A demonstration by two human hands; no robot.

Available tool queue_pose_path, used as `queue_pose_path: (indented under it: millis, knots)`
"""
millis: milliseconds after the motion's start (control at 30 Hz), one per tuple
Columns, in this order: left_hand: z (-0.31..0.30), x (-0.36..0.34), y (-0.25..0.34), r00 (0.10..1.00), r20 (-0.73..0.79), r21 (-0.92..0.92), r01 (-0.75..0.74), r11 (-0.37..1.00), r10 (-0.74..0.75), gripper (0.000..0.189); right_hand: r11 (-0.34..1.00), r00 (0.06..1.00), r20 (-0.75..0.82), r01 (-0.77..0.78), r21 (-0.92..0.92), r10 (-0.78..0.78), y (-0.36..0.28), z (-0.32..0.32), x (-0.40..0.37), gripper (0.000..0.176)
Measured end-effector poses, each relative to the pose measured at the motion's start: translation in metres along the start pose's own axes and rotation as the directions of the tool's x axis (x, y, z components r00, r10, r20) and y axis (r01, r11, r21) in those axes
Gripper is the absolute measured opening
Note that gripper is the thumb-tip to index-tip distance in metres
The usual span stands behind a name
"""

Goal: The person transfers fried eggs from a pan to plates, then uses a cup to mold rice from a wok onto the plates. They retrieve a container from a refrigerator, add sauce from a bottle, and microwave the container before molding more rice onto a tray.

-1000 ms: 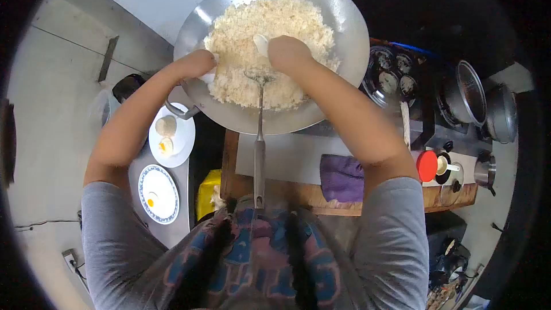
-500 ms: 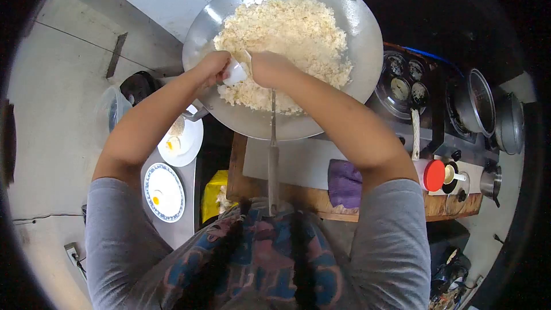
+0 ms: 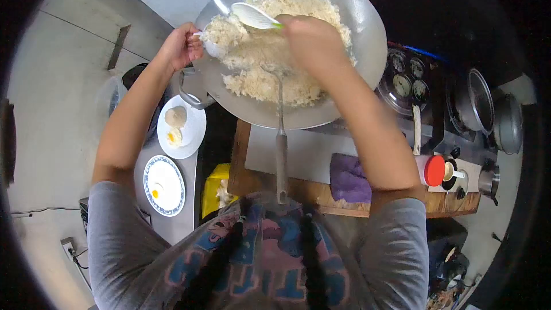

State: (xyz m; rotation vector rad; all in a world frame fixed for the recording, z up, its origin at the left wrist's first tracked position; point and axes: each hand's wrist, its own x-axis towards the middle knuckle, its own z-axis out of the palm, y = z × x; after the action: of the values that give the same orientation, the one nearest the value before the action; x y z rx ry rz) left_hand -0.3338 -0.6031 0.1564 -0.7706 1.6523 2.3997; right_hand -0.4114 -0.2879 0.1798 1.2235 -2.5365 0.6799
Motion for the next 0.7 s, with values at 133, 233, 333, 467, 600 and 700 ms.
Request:
queue_pose_path:
  millis: [133, 233, 333, 467, 600, 700]
  knots:
    - [0.0, -0.018, 0.004, 0.999, 0.033, -0.027, -0.016, 1.0, 0.017, 0.032, 0.998, 0.999, -0.028, -0.041, 0.039, 0.042, 0.014, -0.022, -0.007, 0.019]
    - [0.014, -0.031, -0.002, 0.999, -0.043, -0.146, -0.016, 0.989, 0.009, 0.032, 0.905, 0.954, 0.152, -0.294, 0.309, 0.258, 0.016, -0.012, -0.02, 0.021]
    - [0.007, -0.022, -0.025, 0.983, 0.177, -0.309, 0.019, 0.951, 0.038, 0.033, 0.855, 0.95, 0.181, -0.309, 0.416, 0.255, -0.008, 0.008, -0.043, 0.025]
    - [0.035, -0.03, -0.049, 0.981, 0.105, -0.224, -0.138, 0.965, 0.165, 0.03, 0.704, 0.94, 0.184, -0.337, 0.626, 0.286, -0.031, 0.025, -0.052, 0.03]
    - [0.082, -0.045, -0.062, 0.94, -0.214, 0.043, -0.261, 0.964, 0.265, 0.022, 0.667, 0.894, 0.293, -0.447, 0.596, 0.338, -0.035, 0.03, -0.047, 0.032]
    - [0.1, -0.055, -0.057, 0.918, -0.204, 0.135, -0.319, 0.938, 0.341, 0.019, 0.76, 0.932, 0.224, -0.361, 0.54, 0.284, -0.03, 0.036, -0.044, 0.033]
